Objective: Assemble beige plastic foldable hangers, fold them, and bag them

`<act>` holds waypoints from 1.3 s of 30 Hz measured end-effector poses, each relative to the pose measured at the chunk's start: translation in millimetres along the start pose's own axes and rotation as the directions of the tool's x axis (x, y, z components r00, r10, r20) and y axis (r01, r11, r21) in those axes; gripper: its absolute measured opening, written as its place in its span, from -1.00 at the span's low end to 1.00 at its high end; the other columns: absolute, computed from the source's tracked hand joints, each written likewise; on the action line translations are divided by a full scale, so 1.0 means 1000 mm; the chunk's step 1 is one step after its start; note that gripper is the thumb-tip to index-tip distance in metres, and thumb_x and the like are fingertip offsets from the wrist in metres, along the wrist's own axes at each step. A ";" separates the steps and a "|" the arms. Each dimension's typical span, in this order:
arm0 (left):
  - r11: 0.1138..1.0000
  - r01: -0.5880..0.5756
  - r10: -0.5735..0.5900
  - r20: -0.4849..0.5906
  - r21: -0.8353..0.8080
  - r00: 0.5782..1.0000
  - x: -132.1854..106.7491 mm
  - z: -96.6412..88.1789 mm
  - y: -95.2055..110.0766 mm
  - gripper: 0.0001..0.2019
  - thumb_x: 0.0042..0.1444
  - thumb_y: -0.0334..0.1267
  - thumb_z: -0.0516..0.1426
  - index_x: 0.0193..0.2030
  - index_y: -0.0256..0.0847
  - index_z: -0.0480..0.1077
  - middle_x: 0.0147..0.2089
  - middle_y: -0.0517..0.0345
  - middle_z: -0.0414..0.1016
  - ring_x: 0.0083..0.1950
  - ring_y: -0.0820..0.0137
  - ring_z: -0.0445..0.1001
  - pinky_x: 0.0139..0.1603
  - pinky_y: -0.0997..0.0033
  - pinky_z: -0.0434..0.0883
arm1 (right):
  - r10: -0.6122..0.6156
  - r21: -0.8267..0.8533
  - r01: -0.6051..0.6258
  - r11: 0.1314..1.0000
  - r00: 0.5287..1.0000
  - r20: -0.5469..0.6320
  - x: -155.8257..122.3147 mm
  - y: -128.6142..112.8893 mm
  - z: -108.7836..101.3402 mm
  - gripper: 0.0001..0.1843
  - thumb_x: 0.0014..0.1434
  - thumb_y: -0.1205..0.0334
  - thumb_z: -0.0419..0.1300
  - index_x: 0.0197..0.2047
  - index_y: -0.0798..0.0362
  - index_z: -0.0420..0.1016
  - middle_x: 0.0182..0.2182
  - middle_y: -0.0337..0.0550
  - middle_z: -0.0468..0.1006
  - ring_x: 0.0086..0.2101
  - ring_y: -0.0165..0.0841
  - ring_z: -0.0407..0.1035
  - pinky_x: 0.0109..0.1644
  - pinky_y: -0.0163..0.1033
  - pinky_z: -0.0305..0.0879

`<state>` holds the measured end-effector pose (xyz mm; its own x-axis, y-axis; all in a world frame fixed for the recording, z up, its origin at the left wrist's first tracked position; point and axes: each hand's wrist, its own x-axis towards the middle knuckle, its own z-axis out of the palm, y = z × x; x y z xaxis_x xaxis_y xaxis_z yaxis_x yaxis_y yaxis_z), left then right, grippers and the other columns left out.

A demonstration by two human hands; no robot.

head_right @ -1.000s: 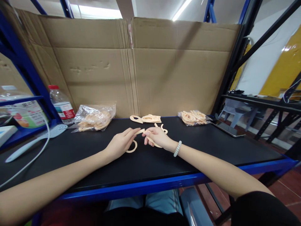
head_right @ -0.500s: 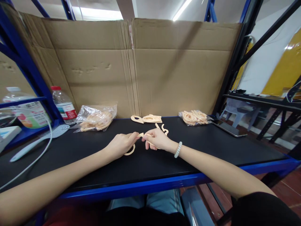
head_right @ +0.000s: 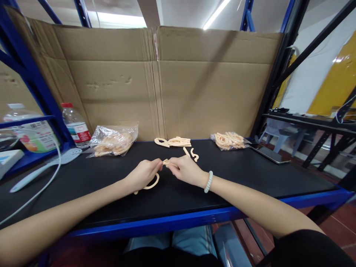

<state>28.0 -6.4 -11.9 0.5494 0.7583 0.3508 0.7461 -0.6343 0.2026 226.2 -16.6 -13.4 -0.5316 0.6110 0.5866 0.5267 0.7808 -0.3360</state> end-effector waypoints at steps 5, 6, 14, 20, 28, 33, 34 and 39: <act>0.851 0.172 -0.181 0.029 -0.496 0.983 0.003 0.000 -0.001 -0.67 0.24 -0.08 -0.07 -0.35 -0.21 0.39 -0.67 0.31 0.22 -0.65 0.49 0.23 -0.59 0.53 0.16 | -0.019 0.088 0.031 0.996 0.990 -0.136 0.009 0.017 -0.028 -0.76 0.25 0.17 0.07 -0.34 0.07 0.52 -0.38 -0.14 0.53 -0.32 -0.36 0.38 -0.19 -0.26 0.28; 0.761 0.217 -0.224 0.067 -0.611 0.972 0.005 0.000 -0.002 -0.69 0.21 -0.05 -0.03 -0.33 -0.22 0.38 -0.68 0.33 0.20 -0.67 0.50 0.21 -0.61 0.54 0.16 | -0.028 0.074 0.041 0.996 0.984 -0.175 0.011 0.024 -0.035 -0.79 0.22 0.17 0.11 -0.30 0.06 0.53 -0.31 -0.10 0.53 -0.25 -0.33 0.38 -0.15 -0.23 0.28; 0.145 0.304 -0.361 0.236 -0.942 0.902 0.009 -0.007 -0.011 -0.80 0.14 -0.16 0.14 -0.25 -0.28 0.34 -0.54 0.23 0.38 -0.50 0.55 0.38 -0.38 0.54 0.38 | 0.084 -0.068 -0.083 0.994 0.996 0.007 0.009 0.077 -0.064 -0.81 0.15 0.25 0.15 -0.32 0.05 0.60 -0.29 -0.09 0.55 -0.34 -0.35 0.41 -0.21 -0.22 0.34; 0.092 0.288 -0.352 0.240 -0.953 0.905 0.009 -0.006 -0.016 -0.83 0.15 -0.19 0.14 -0.30 -0.26 0.30 -0.42 0.13 0.49 -0.44 0.51 0.43 -0.32 0.48 0.40 | 0.164 -0.085 -0.148 0.985 0.959 0.230 0.006 0.081 -0.058 -0.83 0.06 0.34 0.17 -0.37 0.11 0.61 -0.25 -0.06 0.53 -0.32 -0.36 0.43 -0.20 -0.26 0.36; 0.107 0.301 -0.386 0.240 -0.947 0.891 0.007 -0.003 -0.017 -0.77 0.10 -0.14 0.19 -0.32 -0.25 0.30 -0.38 0.11 0.54 -0.38 0.48 0.47 -0.24 0.43 0.40 | 0.194 -0.169 -0.154 0.973 0.948 0.254 0.004 0.087 -0.062 -0.85 0.06 0.39 0.17 -0.35 0.13 0.59 -0.33 -0.06 0.56 -0.30 -0.30 0.44 -0.17 -0.22 0.35; 0.115 0.270 -0.387 0.208 -0.956 0.899 0.007 -0.004 -0.015 -0.74 0.06 -0.12 0.23 -0.27 -0.24 0.31 -0.35 0.09 0.55 -0.27 0.40 0.53 -0.17 0.36 0.43 | -0.094 -0.125 0.098 0.987 0.995 0.036 0.009 0.051 -0.053 -0.74 0.16 0.33 0.16 -0.06 0.05 0.49 -0.12 -0.03 0.51 -0.09 -0.24 0.35 0.04 -0.05 0.27; 0.118 0.263 -0.388 0.200 -0.957 0.900 0.007 -0.003 -0.015 -0.73 0.04 -0.12 0.24 -0.27 -0.24 0.31 -0.36 0.10 0.55 -0.26 0.40 0.53 -0.16 0.35 0.43 | -0.158 -0.079 0.160 0.984 0.987 0.022 0.010 0.041 -0.048 -0.71 0.16 0.27 0.18 -0.02 0.02 0.46 -0.08 -0.03 0.49 -0.05 -0.24 0.33 0.06 -0.03 0.25; 0.148 0.229 -0.401 0.153 -0.962 0.903 0.007 -0.001 -0.012 -0.70 -0.01 -0.11 0.27 -0.29 -0.25 0.32 -0.40 0.18 0.52 -0.35 0.44 0.51 -0.23 0.38 0.45 | -0.380 -0.133 0.408 0.903 0.904 0.197 0.005 0.005 -0.021 -0.60 0.16 0.06 0.19 0.03 0.04 0.41 0.00 0.00 0.44 0.07 -0.18 0.18 0.14 0.02 0.13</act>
<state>22.3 6.1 -11.4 0.2549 0.9623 0.0955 -0.1259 -0.0649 0.9899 240.2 -12.7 3.0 -0.8110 0.2815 0.5129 0.3470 0.9372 0.0342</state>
